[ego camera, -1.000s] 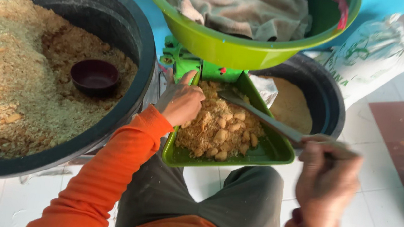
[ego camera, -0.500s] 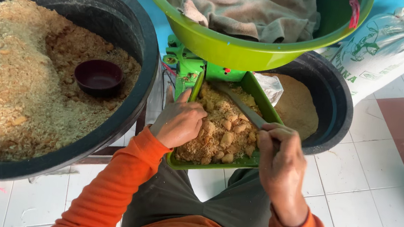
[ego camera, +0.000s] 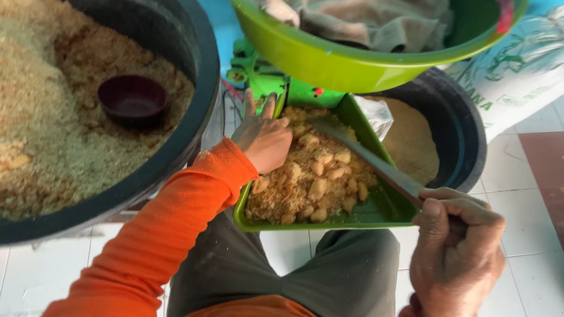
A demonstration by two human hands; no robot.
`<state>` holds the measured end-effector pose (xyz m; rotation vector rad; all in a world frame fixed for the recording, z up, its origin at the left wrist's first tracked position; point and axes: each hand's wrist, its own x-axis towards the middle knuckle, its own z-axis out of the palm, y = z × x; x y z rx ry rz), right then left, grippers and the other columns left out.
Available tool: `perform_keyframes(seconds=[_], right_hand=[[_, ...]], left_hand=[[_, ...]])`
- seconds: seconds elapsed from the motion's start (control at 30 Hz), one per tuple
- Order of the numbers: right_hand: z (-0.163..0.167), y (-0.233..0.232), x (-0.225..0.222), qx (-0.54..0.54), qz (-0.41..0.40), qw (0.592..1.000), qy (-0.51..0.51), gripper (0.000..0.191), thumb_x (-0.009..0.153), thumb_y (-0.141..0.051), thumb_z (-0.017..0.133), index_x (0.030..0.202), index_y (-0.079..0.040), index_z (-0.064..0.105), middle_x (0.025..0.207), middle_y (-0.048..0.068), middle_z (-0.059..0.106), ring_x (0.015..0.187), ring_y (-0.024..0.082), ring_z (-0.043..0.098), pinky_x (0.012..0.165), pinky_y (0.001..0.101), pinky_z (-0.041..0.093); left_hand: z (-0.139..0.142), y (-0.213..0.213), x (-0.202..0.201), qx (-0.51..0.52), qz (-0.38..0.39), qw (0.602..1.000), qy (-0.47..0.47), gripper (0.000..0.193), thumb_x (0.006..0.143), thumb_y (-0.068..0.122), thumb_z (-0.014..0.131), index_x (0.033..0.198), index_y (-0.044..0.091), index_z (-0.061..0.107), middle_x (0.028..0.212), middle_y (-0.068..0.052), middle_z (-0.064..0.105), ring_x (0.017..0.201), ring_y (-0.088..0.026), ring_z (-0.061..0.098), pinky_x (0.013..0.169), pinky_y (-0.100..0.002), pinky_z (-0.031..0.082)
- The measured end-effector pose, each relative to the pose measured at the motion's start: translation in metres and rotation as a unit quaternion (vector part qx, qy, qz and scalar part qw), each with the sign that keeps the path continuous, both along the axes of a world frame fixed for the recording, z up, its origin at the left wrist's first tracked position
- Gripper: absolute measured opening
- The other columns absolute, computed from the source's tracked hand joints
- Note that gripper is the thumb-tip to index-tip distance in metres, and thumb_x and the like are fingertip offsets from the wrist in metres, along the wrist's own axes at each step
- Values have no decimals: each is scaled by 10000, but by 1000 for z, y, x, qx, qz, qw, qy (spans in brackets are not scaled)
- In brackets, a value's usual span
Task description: The person sits on the floor in front of a green grinding machine and uses a scoop to push peanuts and crumbly material from a green tray into the machine's intake. They scoop ground powder from a large basin with a bowl and pour it into a plastic bag, then resume feeding material into the machine.
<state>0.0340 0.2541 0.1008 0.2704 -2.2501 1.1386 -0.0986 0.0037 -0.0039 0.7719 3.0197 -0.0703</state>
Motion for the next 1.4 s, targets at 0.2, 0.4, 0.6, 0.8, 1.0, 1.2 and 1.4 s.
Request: perform_keyframes(seconds=[0.2,0.4,0.6,0.8,1.0,1.2,1.4], right_hand=[[-23,14,-6,40,52,997,33,127,1067,47,601,1087,35,476,1070,160,716,779,125,691,679,244,566],[-28,6,0,94,37,993,59,155,1026,40,650,1079,8,508,1067,160,727,826,167,717,705,287,582],[-27,-8,6,90,18,991,102,195,1050,23,656,1122,-13,479,1101,140,713,899,206,754,732,288,622],[-38,-8,-2,87,19,992,85,211,1033,20,683,1106,-5,486,1098,140,727,853,217,755,696,298,608],[-18,-24,-1,119,17,988,96,227,971,22,708,1070,-20,508,1064,158,715,849,254,736,703,331,588],[-27,-18,10,66,17,994,90,208,1033,35,672,1103,-2,480,1090,139,717,842,181,747,674,247,599],[-47,-13,1,77,1,993,93,204,1001,16,711,1055,-11,516,1066,132,747,790,167,748,663,260,600]], left_hand=[[-3,-1,12,100,31,994,-17,112,790,85,628,815,52,731,1098,-93,704,1302,-460,480,1114,-758,228],[-11,-3,30,176,32,983,52,131,863,116,610,859,55,725,932,-83,668,1136,-393,567,1118,-719,251],[-16,-5,29,191,16,979,73,171,886,116,611,960,57,753,949,-84,683,1102,-397,578,1114,-717,261],[-15,-4,30,167,26,984,57,175,865,125,610,946,66,755,979,-76,686,1127,-401,576,1079,-717,286],[-14,-3,30,190,24,979,63,201,862,125,602,990,78,750,976,-65,680,1098,-401,582,1058,-693,319],[-14,-3,30,144,38,988,47,165,882,128,590,930,85,741,999,-57,683,1105,-370,594,1069,-645,335],[-15,-3,28,167,33,983,65,167,841,126,607,920,86,748,1007,-58,698,1085,-383,596,1078,-665,315]])
